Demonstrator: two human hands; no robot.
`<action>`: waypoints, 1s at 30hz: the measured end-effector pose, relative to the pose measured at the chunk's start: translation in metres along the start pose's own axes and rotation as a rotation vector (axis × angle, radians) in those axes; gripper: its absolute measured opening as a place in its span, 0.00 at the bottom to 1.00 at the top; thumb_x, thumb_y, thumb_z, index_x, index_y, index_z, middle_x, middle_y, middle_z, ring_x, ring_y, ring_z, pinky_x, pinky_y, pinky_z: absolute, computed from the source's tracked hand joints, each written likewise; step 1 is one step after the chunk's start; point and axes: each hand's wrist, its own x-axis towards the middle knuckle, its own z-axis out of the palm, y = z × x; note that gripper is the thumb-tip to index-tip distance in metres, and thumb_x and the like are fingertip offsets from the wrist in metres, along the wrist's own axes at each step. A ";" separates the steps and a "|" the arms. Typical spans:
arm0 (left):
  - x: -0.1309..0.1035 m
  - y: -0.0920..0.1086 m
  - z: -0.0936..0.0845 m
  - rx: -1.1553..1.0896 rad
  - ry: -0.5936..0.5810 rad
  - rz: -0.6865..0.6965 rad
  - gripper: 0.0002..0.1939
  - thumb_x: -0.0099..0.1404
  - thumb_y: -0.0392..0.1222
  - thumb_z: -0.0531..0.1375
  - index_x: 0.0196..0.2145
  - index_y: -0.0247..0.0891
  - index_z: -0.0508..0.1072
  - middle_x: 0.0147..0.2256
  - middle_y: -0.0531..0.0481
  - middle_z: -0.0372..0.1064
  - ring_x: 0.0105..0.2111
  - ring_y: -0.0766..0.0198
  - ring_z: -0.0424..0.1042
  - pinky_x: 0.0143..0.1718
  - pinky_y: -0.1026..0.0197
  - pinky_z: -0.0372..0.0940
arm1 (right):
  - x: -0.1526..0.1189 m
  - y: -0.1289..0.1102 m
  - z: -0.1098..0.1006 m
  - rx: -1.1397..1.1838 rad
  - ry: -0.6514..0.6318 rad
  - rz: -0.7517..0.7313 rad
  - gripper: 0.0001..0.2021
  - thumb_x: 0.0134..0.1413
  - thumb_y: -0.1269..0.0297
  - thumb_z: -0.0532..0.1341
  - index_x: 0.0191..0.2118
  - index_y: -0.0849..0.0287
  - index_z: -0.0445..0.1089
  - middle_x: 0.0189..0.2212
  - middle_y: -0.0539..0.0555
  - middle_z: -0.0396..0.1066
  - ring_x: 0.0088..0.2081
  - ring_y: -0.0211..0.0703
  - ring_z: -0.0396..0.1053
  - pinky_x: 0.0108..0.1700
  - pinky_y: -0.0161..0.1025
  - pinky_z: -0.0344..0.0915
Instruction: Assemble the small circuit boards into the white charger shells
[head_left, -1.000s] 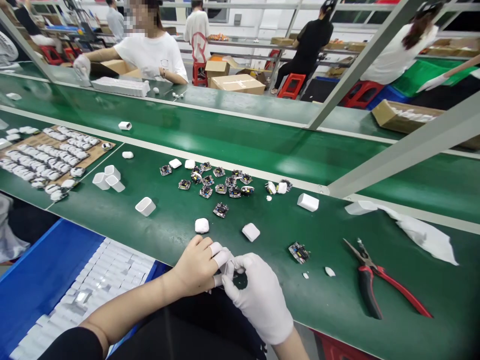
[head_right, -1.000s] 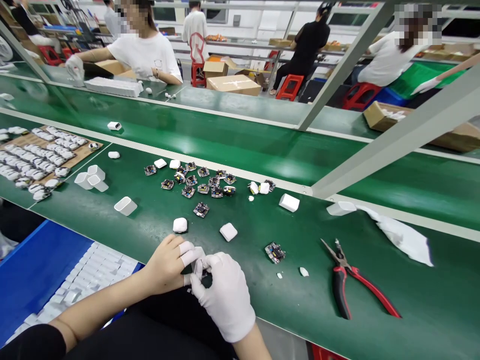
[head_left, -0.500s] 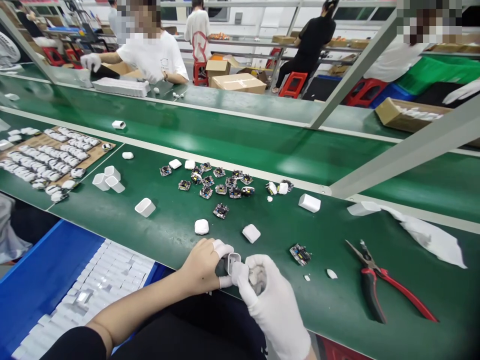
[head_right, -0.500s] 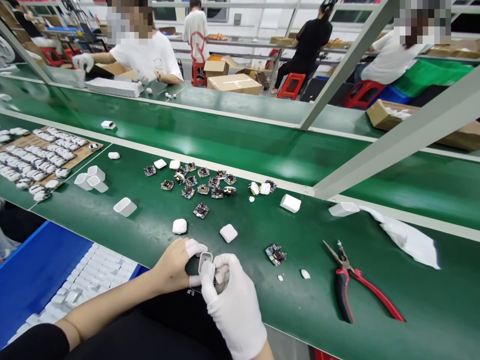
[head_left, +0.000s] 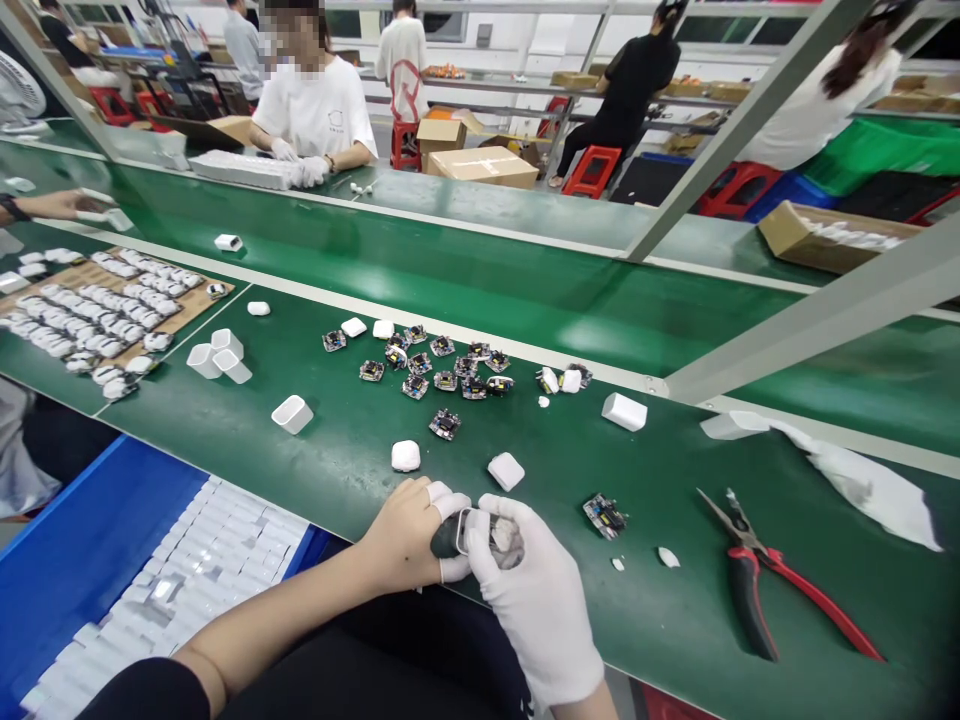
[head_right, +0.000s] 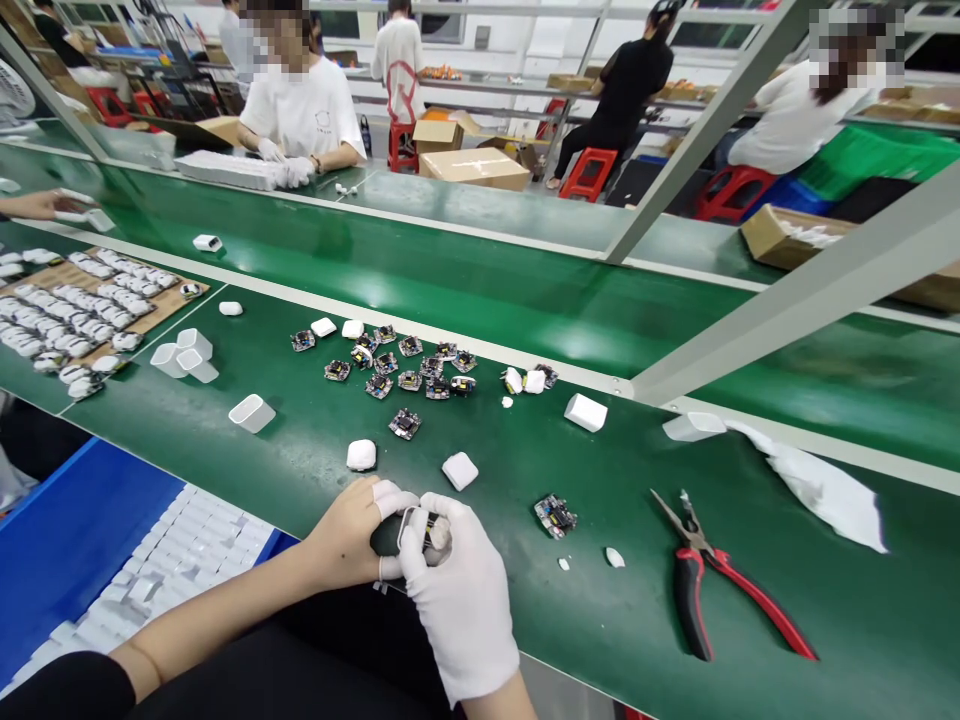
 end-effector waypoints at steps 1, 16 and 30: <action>0.000 0.000 0.000 -0.006 -0.005 -0.005 0.21 0.54 0.44 0.65 0.45 0.36 0.71 0.35 0.46 0.72 0.33 0.56 0.67 0.34 0.55 0.63 | 0.000 0.000 0.001 -0.005 -0.001 0.001 0.15 0.57 0.53 0.61 0.44 0.59 0.72 0.30 0.53 0.74 0.28 0.42 0.73 0.32 0.37 0.71; 0.000 -0.002 0.001 -0.076 -0.054 -0.055 0.19 0.54 0.43 0.65 0.43 0.38 0.71 0.36 0.47 0.71 0.35 0.56 0.68 0.37 0.55 0.64 | 0.002 -0.001 0.004 0.040 -0.042 -0.012 0.13 0.58 0.55 0.61 0.43 0.58 0.71 0.31 0.54 0.76 0.30 0.43 0.74 0.36 0.39 0.74; 0.000 -0.005 0.003 -0.122 -0.105 -0.085 0.19 0.54 0.44 0.65 0.44 0.38 0.70 0.38 0.46 0.70 0.36 0.55 0.69 0.39 0.54 0.64 | -0.004 0.018 0.018 -0.002 0.050 -0.054 0.14 0.55 0.57 0.62 0.45 0.58 0.71 0.38 0.57 0.77 0.36 0.46 0.76 0.38 0.40 0.74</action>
